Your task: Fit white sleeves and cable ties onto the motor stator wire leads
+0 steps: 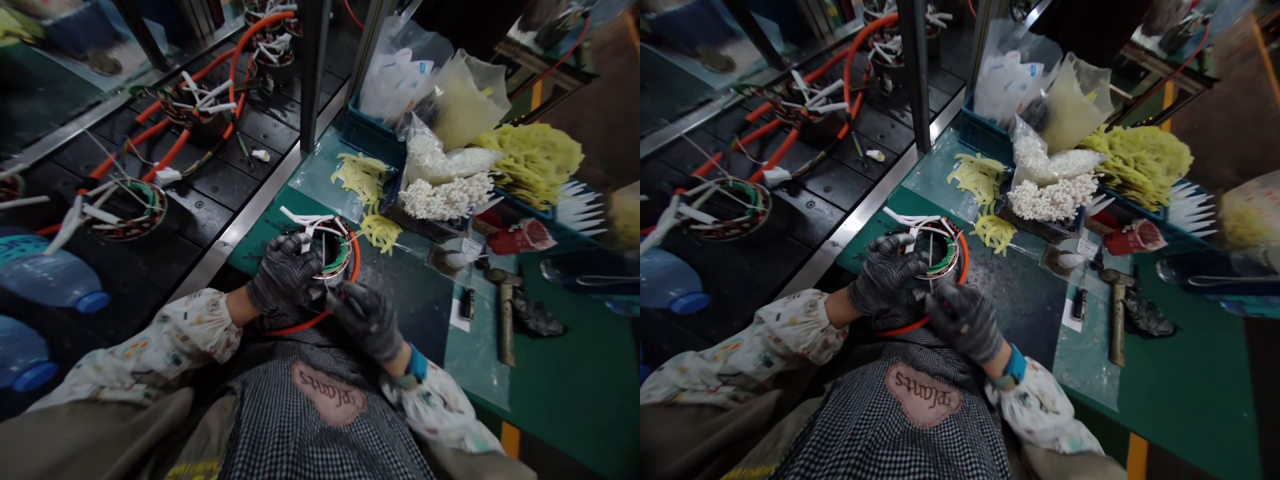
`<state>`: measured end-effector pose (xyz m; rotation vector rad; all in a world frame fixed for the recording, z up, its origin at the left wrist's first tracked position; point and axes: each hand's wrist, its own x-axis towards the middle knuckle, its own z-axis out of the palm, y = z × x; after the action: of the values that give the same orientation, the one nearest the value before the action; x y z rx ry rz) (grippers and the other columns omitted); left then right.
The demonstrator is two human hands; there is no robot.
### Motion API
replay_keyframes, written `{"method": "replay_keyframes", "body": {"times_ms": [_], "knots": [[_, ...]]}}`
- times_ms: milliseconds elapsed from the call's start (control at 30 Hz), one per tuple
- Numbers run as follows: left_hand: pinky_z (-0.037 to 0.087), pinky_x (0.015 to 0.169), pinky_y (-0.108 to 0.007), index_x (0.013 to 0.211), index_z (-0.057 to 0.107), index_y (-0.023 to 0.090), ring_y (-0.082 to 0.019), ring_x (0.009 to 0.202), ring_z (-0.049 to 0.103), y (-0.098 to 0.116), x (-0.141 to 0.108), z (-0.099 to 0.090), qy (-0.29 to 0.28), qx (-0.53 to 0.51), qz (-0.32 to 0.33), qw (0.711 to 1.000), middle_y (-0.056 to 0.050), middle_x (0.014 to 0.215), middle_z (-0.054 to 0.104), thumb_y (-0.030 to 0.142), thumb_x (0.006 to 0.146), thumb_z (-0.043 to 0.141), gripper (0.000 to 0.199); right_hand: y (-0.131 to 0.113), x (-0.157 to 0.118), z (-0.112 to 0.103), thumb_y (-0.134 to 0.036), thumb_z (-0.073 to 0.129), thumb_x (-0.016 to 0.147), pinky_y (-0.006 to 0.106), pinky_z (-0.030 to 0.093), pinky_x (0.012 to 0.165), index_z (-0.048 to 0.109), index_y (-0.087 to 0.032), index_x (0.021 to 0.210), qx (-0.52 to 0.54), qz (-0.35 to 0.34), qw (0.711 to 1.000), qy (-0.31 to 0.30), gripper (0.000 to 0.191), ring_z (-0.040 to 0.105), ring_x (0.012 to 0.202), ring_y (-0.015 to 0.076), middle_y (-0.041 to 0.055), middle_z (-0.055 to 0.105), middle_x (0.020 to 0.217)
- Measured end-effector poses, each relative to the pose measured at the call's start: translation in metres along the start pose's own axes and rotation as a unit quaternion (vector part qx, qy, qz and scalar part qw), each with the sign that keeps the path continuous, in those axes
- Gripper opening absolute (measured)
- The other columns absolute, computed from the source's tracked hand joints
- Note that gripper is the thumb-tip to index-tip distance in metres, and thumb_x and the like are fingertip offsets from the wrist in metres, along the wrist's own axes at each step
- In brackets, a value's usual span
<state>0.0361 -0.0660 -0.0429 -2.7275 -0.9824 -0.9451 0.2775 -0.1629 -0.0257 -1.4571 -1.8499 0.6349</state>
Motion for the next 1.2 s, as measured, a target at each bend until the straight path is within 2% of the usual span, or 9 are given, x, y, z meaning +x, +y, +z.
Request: {"method": "replay_keyframes", "body": {"times_ms": [133, 233, 400, 500, 600, 667, 900, 1067, 1200], "knots": [[0.051, 0.114, -0.054, 0.118, 0.084, 0.030, -0.037, 0.131, 0.066, -0.006, -0.005, 0.004, -0.058, -0.076, -0.055, 0.994, -0.006, 0.125, 0.084, 0.049, 0.099, 0.076, 0.028, 0.012, 0.039, 0.014, -0.058, 0.080, 0.100, 0.032, 0.058, 0.068, 0.086, -0.027, 0.122, -0.118, -0.004, 0.991, 0.061, 0.038, 0.076, 0.075, 0.0232, 0.0079, 0.084, 0.087], [0.052, 0.117, -0.055, 0.114, 0.084, 0.030, -0.036, 0.136, 0.065, -0.010, -0.008, 0.005, -0.066, -0.118, -0.065, 0.989, -0.004, 0.126, 0.085, 0.043, 0.101, 0.075, 0.021, 0.011, 0.059, 0.016, -0.058, 0.071, 0.106, 0.031, 0.050, 0.060, 0.085, -0.025, 0.126, -0.172, 0.009, 0.983, 0.057, 0.041, 0.069, 0.062, 0.0215, 0.0065, 0.079, 0.074], [0.053, 0.110, -0.056, 0.111, 0.082, 0.031, -0.035, 0.134, 0.065, -0.012, -0.007, 0.006, 0.014, -0.106, -0.018, 0.994, -0.002, 0.116, 0.086, 0.044, 0.102, 0.077, 0.017, 0.005, 0.079, 0.021, -0.047, 0.071, 0.103, 0.029, 0.055, 0.065, 0.084, -0.027, 0.099, -0.035, 0.030, 0.999, 0.008, 0.024, 0.073, 0.069, 0.0186, 0.0025, 0.084, 0.081], [0.052, 0.110, -0.052, 0.113, 0.082, 0.030, -0.033, 0.134, 0.065, -0.011, -0.006, 0.008, 0.036, -0.090, -0.005, 0.995, -0.002, 0.115, 0.086, 0.045, 0.103, 0.077, 0.019, 0.003, 0.083, 0.017, -0.050, 0.067, 0.105, 0.034, 0.066, 0.079, 0.084, -0.026, 0.102, 0.146, 0.064, 0.987, 0.032, 0.030, 0.080, 0.083, 0.0199, 0.0024, 0.088, 0.095], [0.049, 0.113, -0.052, 0.115, 0.084, 0.033, -0.032, 0.134, 0.066, -0.011, -0.006, 0.011, 0.017, -0.072, -0.016, 0.997, -0.001, 0.118, 0.085, 0.047, 0.102, 0.076, 0.021, 0.002, 0.084, 0.006, -0.050, 0.070, 0.106, 0.042, 0.070, 0.094, 0.087, -0.029, 0.114, 0.249, 0.061, 0.966, -0.037, 0.029, 0.084, 0.100, 0.0215, 0.0028, 0.089, 0.111], [0.048, 0.111, -0.052, 0.117, 0.085, 0.034, -0.033, 0.132, 0.066, -0.011, -0.007, 0.011, 0.012, -0.064, -0.022, 0.998, -0.002, 0.118, 0.085, 0.053, 0.100, 0.076, 0.026, 0.002, 0.084, 0.000, -0.044, 0.077, 0.101, 0.041, 0.071, 0.091, 0.087, -0.030, 0.111, 0.255, 0.047, 0.963, -0.073, 0.020, 0.084, 0.095, 0.0206, 0.0017, 0.089, 0.107], [0.042, 0.121, -0.053, 0.106, 0.086, 0.031, -0.034, 0.137, 0.064, -0.011, -0.008, 0.007, -0.084, -0.099, -0.075, 0.989, -0.005, 0.119, 0.083, 0.050, 0.099, 0.073, 0.024, 0.010, 0.083, 0.002, -0.037, 0.078, 0.096, 0.038, 0.072, 0.079, 0.086, -0.027, 0.103, 0.236, 0.031, 0.970, -0.054, 0.014, 0.082, 0.087, 0.0202, 0.0020, 0.088, 0.098], [0.045, 0.117, -0.054, 0.101, 0.084, 0.031, -0.035, 0.134, 0.065, -0.012, -0.009, 0.015, -0.050, -0.095, -0.078, 0.991, -0.005, 0.115, 0.084, 0.050, 0.095, 0.079, 0.020, 0.014, 0.081, 0.003, -0.040, 0.078, 0.099, 0.043, 0.073, 0.088, 0.086, -0.028, 0.106, 0.215, 0.014, 0.973, -0.077, 0.016, 0.083, 0.092, 0.0219, 0.0036, 0.088, 0.103], [0.047, 0.112, -0.054, 0.107, 0.083, 0.033, -0.034, 0.132, 0.066, -0.012, -0.009, 0.014, -0.015, -0.094, -0.050, 0.994, -0.004, 0.111, 0.084, 0.054, 0.098, 0.076, 0.024, 0.019, 0.070, 0.004, -0.035, 0.071, 0.103, 0.045, 0.072, 0.093, 0.085, -0.031, 0.106, 0.157, -0.095, 0.978, -0.102, 0.015, 0.082, 0.098, 0.0220, 0.0043, 0.086, 0.109]]}}
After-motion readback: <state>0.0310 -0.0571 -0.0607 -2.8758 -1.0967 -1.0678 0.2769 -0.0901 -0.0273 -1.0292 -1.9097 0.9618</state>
